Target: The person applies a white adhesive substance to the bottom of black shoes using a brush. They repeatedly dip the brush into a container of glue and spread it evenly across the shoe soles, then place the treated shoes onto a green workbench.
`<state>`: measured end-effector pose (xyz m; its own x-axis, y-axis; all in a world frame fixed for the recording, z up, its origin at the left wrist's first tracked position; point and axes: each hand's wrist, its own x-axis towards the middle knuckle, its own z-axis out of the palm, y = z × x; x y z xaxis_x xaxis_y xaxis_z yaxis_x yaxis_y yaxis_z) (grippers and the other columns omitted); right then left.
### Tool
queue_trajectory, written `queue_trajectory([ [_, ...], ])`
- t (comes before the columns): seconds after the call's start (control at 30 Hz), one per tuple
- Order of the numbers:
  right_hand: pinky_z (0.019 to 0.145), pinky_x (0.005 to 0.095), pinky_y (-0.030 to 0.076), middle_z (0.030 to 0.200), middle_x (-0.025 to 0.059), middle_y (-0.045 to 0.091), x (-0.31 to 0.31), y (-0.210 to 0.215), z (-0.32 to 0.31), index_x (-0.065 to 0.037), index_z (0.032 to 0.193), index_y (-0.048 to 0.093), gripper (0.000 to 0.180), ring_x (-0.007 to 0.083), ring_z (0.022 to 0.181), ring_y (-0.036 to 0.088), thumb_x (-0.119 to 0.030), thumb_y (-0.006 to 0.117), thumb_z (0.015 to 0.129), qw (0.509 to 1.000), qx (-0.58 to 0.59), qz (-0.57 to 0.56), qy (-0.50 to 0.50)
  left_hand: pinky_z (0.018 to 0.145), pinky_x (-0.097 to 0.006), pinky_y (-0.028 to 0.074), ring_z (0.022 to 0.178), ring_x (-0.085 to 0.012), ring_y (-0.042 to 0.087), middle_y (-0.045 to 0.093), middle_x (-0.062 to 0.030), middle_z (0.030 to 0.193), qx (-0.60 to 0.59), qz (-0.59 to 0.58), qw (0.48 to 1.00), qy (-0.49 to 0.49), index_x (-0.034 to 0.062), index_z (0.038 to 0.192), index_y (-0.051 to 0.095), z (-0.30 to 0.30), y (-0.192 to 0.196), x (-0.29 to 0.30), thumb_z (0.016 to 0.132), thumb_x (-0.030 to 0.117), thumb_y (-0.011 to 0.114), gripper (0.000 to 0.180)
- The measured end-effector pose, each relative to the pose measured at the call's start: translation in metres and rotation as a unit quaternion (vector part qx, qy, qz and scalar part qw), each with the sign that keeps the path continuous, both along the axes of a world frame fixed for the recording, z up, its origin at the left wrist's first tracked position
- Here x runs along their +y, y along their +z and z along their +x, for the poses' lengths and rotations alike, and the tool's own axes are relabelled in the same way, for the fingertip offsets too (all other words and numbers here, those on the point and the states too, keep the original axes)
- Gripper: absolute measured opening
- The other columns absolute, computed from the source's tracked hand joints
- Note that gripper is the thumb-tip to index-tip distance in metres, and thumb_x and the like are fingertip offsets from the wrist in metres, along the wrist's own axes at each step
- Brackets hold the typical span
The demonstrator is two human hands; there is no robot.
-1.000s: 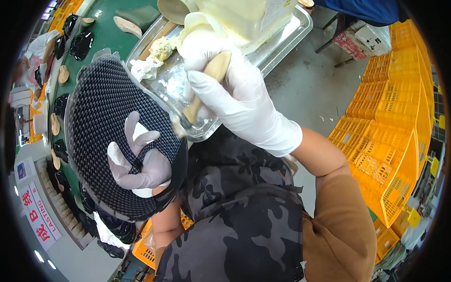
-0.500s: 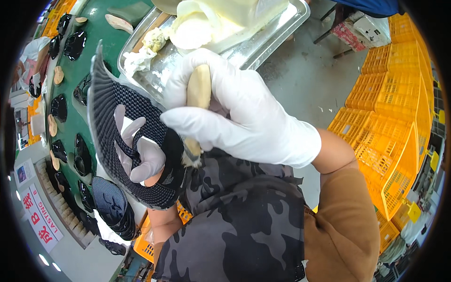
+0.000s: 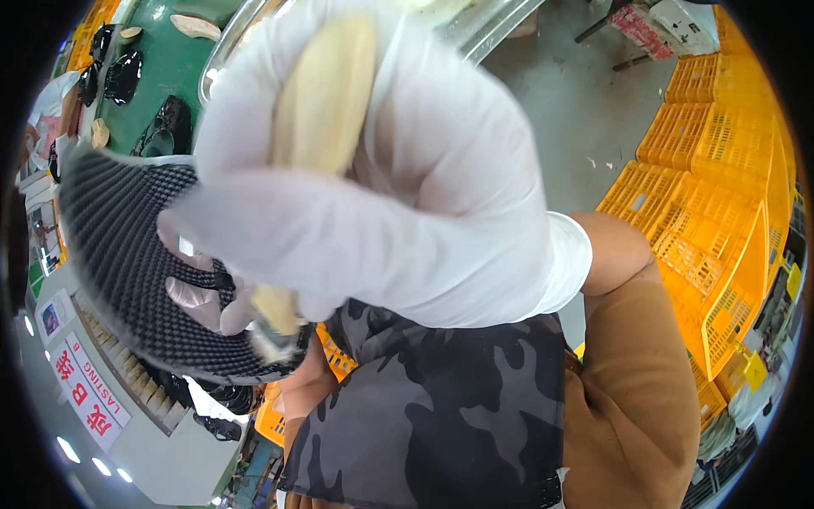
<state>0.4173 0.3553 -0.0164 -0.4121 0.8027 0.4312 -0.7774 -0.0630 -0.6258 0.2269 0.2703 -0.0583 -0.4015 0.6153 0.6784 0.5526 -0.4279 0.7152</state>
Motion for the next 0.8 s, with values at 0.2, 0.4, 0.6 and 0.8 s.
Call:
queue_trajectory([
  [0.2,0.049,0.0246,0.051,0.082,0.0218,0.061,-0.018,-0.007,-0.009,0.003,0.098,0.042,0.024,0.0170,0.051,0.059,-0.012,0.056,0.086,0.992,0.089,-0.068,0.055,0.072,-0.047,0.056,0.107,-0.0484,0.048,0.035,-0.0306,0.129,0.058,0.162,0.983,-0.063,0.0058,0.135,0.027,-0.011,-0.018,0.017,0.092,0.045,0.034,0.059],
  [0.4,0.056,0.0249,0.052,0.085,0.0206,0.061,-0.007,-0.004,0.020,0.002,0.101,0.044,0.027,0.0172,0.062,0.062,-0.003,0.061,0.082,0.989,-0.140,0.035,0.039,0.074,-0.049,0.055,0.106,-0.0516,0.047,0.034,-0.0288,0.131,0.082,0.182,0.977,-0.076,0.0063,0.136,0.028,-0.015,-0.018,0.017,0.094,0.043,0.030,0.056],
  [0.6,0.058,0.0266,0.052,0.082,0.0188,0.061,-0.011,-0.002,0.010,0.004,0.097,0.044,0.026,0.0178,0.060,0.061,-0.002,0.063,0.080,0.997,-0.017,-0.039,0.061,0.076,-0.051,0.054,0.105,-0.0548,0.046,0.034,-0.0269,0.132,0.113,0.162,0.975,-0.100,0.0068,0.136,0.029,-0.014,-0.031,0.007,0.095,0.041,0.026,0.054],
  [0.8,0.058,0.0234,0.048,0.082,0.0126,0.060,0.007,-0.009,0.018,0.000,0.093,0.044,0.020,0.0117,0.065,0.058,-0.004,0.061,0.082,0.961,-0.265,0.063,0.048,0.078,-0.054,0.053,0.103,-0.0581,0.044,0.033,-0.0251,0.134,0.243,0.195,0.945,-0.104,0.0073,0.136,0.030,-0.021,-0.033,0.000,0.096,0.039,0.021,0.052],
])
